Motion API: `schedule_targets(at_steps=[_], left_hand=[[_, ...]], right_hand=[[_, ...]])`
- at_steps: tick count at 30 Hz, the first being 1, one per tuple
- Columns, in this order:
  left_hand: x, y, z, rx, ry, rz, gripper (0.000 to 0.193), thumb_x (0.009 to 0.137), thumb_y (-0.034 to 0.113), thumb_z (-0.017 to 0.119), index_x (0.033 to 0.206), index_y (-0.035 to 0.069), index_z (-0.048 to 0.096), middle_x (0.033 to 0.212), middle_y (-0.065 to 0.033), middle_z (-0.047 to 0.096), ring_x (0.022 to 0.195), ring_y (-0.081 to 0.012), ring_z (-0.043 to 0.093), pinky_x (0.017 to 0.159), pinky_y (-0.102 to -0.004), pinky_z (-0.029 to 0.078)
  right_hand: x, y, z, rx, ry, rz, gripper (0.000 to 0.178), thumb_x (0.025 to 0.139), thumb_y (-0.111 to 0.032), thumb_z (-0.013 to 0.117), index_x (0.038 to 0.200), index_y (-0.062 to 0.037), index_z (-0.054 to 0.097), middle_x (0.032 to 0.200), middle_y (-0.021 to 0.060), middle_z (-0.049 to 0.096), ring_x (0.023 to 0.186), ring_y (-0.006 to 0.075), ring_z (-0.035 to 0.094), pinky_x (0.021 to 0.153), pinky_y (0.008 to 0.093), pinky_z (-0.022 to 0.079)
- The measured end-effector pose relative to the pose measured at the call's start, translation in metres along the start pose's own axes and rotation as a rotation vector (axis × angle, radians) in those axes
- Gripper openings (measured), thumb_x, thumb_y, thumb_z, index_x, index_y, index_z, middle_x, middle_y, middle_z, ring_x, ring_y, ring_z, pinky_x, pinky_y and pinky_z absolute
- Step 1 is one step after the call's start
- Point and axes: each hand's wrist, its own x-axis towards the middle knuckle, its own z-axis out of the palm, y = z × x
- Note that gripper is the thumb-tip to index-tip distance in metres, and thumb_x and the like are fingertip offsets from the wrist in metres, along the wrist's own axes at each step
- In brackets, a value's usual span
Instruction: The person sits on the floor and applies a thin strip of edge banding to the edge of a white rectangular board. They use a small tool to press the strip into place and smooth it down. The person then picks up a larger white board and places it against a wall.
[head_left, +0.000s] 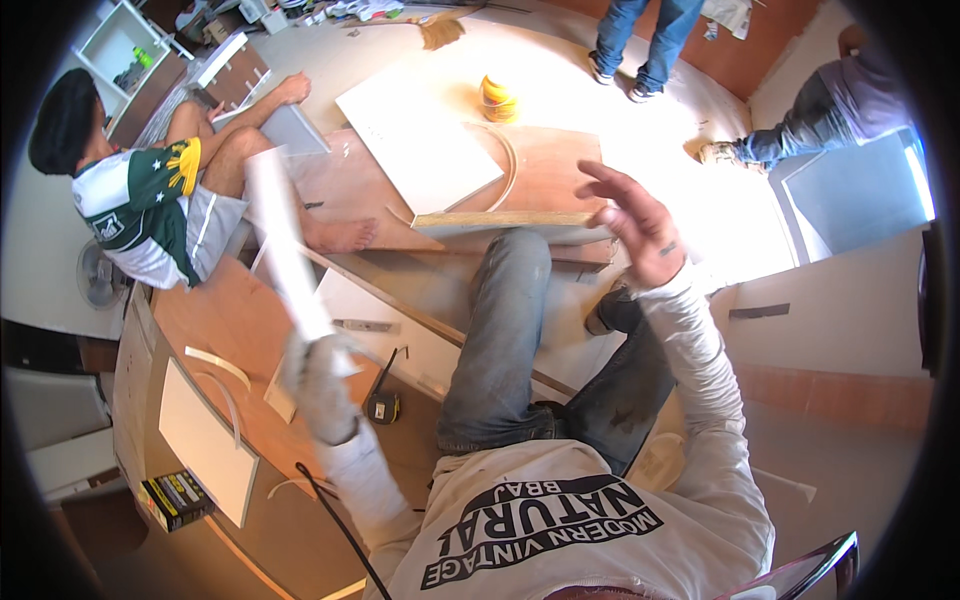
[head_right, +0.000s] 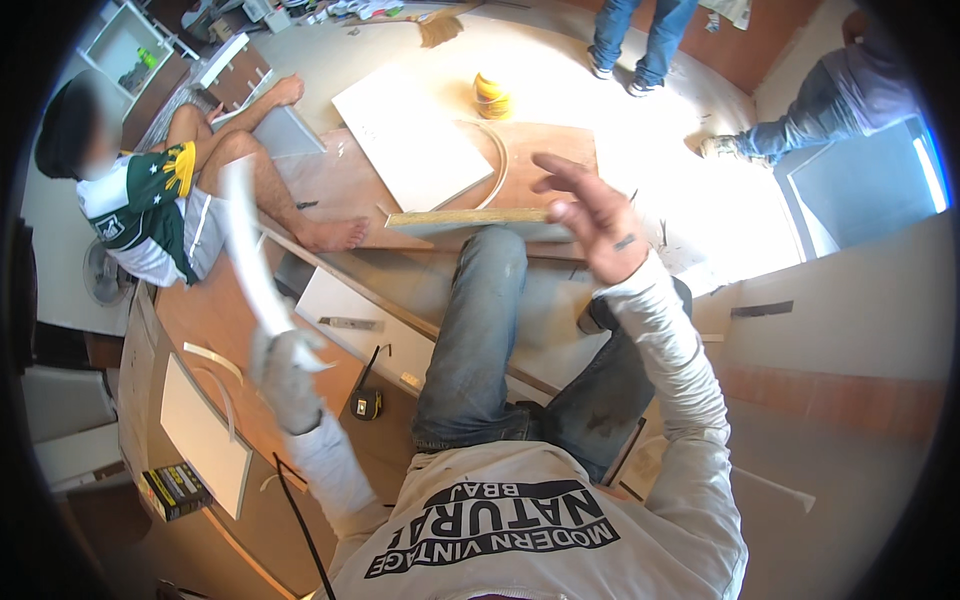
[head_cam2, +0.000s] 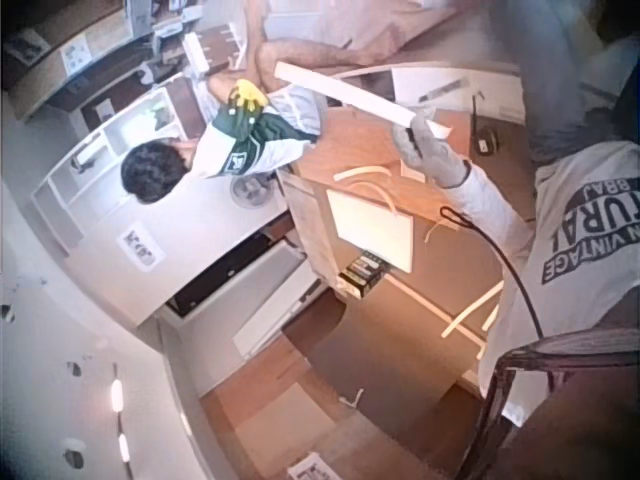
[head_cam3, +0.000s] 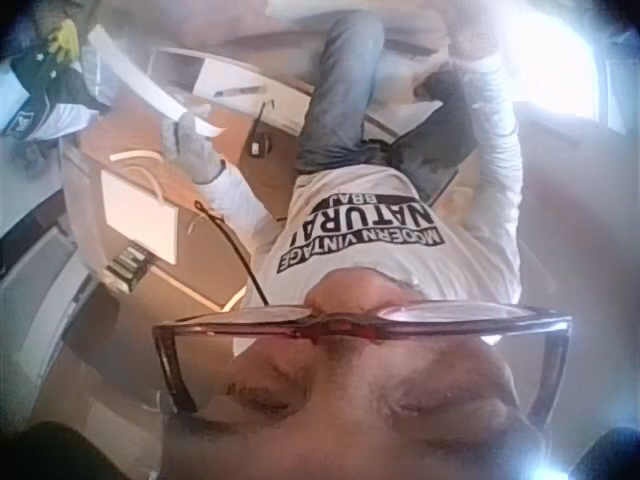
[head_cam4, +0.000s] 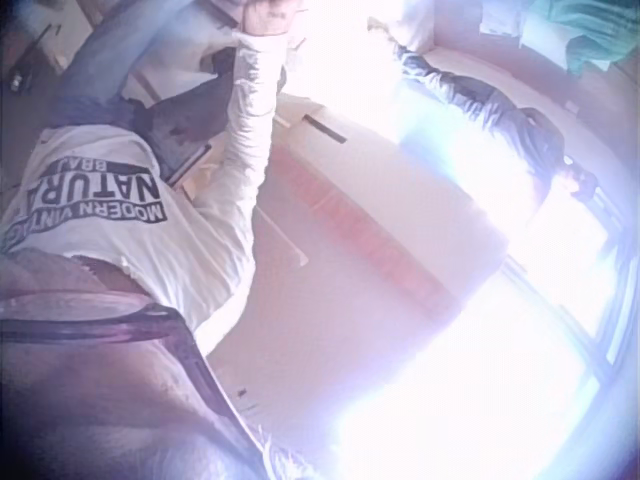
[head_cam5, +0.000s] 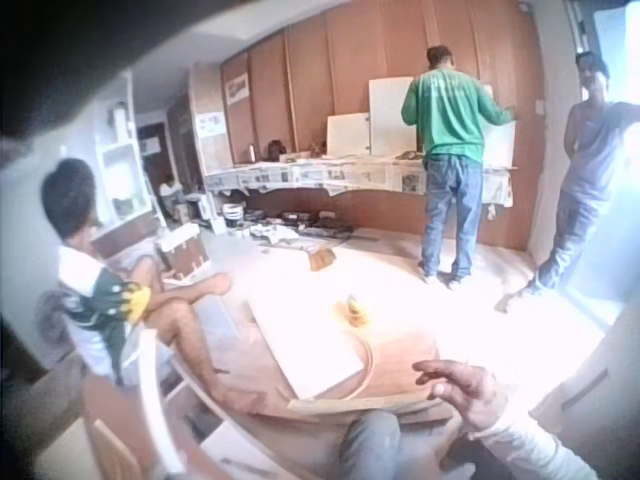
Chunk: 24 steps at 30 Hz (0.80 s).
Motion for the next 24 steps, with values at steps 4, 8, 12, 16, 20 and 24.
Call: schedule_targets(at_steps=[4,8,12,16,20,24], left_hand=[[0.011,0.019,0.092,-0.235,-0.598,-0.177,0.020,0.090,0.011,0.061,0.104,-0.002,0.067,0.075,-0.0037,0.063,0.060,-0.0086,0.056,0.054,-0.0227,0.045],[0.019,0.022,0.129,-0.113,-0.989,0.050,0.036,0.076,0.007,0.075,0.109,-0.003,0.067,0.082,-0.0087,0.066,0.070,-0.0144,0.061,0.065,-0.0280,0.050],[0.013,0.005,0.146,0.026,-1.061,0.088,0.043,0.071,0.009,0.081,0.110,-0.003,0.067,0.086,-0.0105,0.067,0.075,-0.0187,0.064,0.070,-0.0301,0.051],[0.023,0.003,0.151,0.367,-0.985,0.221,0.039,0.071,0.012,0.079,0.107,0.002,0.069,0.089,-0.0144,0.067,0.078,-0.0280,0.066,0.074,-0.0334,0.053],[0.057,-0.042,0.119,0.545,-0.955,0.295,0.033,0.072,0.013,0.078,0.103,0.004,0.070,0.089,-0.0150,0.066,0.080,-0.0303,0.065,0.074,-0.0367,0.052],[0.063,-0.062,0.094,0.583,-0.798,0.241,0.033,0.073,0.009,0.076,0.105,0.004,0.070,0.086,-0.0137,0.064,0.081,-0.0301,0.062,0.075,-0.0375,0.050]], right_hand=[[-0.014,-0.013,0.000,0.320,0.188,-0.082,0.061,0.102,-0.040,0.047,0.149,-0.0041,0.032,0.147,0.0169,0.043,0.128,0.0286,0.049,0.098,0.0413,0.047],[-0.061,-0.003,-0.054,0.491,0.079,0.392,0.054,0.102,-0.031,0.049,0.141,0.0054,0.039,0.123,0.0208,0.061,0.092,0.0247,0.067,0.069,0.0322,0.058],[-0.105,0.004,-0.056,0.505,0.191,0.549,0.044,0.097,-0.014,0.059,0.134,0.0076,0.047,0.106,0.0187,0.067,0.073,0.0181,0.066,0.058,0.0269,0.056],[-0.135,0.030,-0.066,0.359,0.159,0.719,0.025,0.092,-0.007,0.062,0.112,0.0062,0.058,0.091,0.0136,0.069,0.061,0.0130,0.061,0.049,0.0246,0.049],[-0.141,0.059,-0.089,0.319,0.259,0.683,0.011,0.089,-0.005,0.063,0.097,0.0021,0.060,0.082,0.0105,0.068,0.057,0.0110,0.058,0.045,0.0242,0.046],[-0.127,0.076,-0.079,0.279,0.292,0.625,0.028,0.095,-0.017,0.060,0.112,0.0054,0.059,0.093,0.0125,0.069,0.071,0.0146,0.063,0.053,0.0270,0.053]])
